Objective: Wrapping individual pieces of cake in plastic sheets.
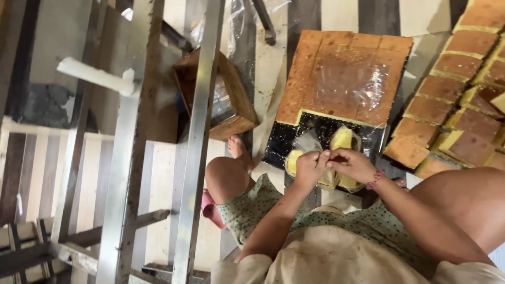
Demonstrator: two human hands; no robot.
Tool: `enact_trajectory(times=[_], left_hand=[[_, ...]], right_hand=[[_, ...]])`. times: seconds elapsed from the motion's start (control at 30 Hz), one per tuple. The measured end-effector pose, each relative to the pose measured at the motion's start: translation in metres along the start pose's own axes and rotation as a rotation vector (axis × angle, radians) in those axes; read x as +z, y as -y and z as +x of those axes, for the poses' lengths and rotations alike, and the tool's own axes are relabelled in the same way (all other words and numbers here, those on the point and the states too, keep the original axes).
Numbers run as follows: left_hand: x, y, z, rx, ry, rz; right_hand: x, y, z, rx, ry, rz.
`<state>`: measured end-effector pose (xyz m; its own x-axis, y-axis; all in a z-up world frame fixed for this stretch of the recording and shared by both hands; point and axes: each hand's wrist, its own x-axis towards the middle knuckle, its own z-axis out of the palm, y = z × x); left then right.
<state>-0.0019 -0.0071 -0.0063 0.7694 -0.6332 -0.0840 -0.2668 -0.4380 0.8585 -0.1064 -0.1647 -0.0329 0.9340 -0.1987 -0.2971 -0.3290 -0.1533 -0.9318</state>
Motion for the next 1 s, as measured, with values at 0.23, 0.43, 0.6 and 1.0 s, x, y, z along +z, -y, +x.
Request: enact_trajectory(times=[0.23, 0.43, 0.6, 1.0], left_hand=[[-0.013, -0.001, 0.000, 0.228, 0.036, -0.191], [0.002, 0.009, 0.000, 0.003, 0.147, 0.237], [0.014, 0.012, 0.001, 0.058, 0.266, 0.462], [-0.017, 0.027, -0.005, -0.425, 0.000, -1.062]], right_hand=[[-0.009, -0.045, 0.011, -0.016, -0.087, 0.095], [-0.003, 0.008, 0.000, -0.180, -0.116, -0.076], [0.004, -0.037, 0.005, 0.023, -0.056, -0.074], [-0.022, -0.014, 0.018, 0.182, -0.186, -0.500]])
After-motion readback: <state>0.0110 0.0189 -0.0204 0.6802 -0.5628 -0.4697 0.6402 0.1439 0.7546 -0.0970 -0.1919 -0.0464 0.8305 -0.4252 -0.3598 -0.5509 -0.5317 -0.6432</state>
